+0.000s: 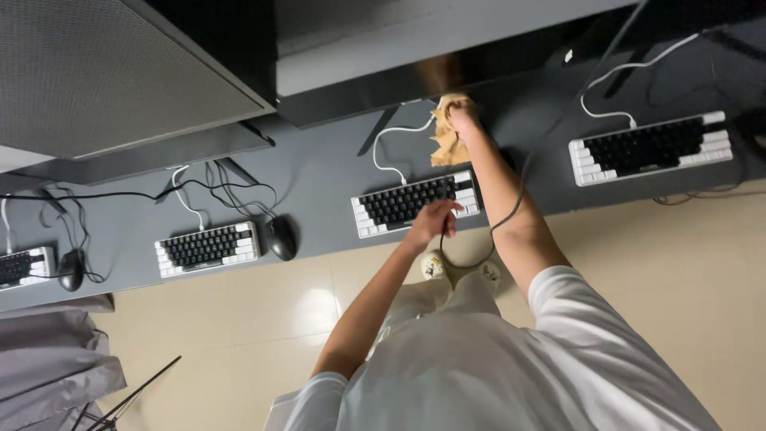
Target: Cleaning a computer mouse, keyboard, and headphones with a soft cloth.
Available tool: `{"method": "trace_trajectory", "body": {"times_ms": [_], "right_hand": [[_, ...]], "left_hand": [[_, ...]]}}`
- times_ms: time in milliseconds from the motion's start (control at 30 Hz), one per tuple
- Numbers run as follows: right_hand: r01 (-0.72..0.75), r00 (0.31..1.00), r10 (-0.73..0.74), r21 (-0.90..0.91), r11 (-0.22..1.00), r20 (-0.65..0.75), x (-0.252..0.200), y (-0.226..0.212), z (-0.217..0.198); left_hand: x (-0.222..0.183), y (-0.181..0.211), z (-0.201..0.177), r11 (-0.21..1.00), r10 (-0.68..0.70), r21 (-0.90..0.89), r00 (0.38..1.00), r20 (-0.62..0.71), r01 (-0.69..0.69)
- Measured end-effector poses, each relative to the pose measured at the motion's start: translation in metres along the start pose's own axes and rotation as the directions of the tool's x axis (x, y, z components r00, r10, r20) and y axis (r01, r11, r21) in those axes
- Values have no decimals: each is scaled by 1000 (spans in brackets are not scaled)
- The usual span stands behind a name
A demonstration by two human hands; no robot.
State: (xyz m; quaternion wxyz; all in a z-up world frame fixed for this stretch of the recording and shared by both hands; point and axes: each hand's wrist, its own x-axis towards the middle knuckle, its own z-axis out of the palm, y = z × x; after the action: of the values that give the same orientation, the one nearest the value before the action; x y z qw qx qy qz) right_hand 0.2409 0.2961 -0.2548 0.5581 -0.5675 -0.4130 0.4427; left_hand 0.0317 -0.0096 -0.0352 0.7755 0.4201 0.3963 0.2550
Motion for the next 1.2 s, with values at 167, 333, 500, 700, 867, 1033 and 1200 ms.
{"method": "trace_trajectory", "body": {"times_ms": [167,333,500,700,867,1033,1200], "right_hand": [[-308,945,302,36,951,125,-62,-48,-16],[-505,852,428,259,823,301,-158,-155,-35],[-482,871,373,411,773,320,-228,-177,-58],[-468,869,371,299,832,327,-302,-193,-80],[-419,870,297,273,866,395,-353,-232,-115],[-491,837,352,291,821,419,-382,-262,-151],[-554,781,366,291,780,505,-404,-285,-178]], "left_hand": [[3,0,-11,996,17,-88,1000,7,-17],[-6,24,-9,991,20,-131,1000,10,-19],[32,-14,-18,955,134,-211,940,-314,-207],[18,30,30,955,233,-117,933,-274,-273],[19,23,67,970,230,-18,933,-278,-244],[-2,26,121,953,207,-163,942,-263,-254],[-28,22,157,914,222,-296,954,-203,-275]]}}
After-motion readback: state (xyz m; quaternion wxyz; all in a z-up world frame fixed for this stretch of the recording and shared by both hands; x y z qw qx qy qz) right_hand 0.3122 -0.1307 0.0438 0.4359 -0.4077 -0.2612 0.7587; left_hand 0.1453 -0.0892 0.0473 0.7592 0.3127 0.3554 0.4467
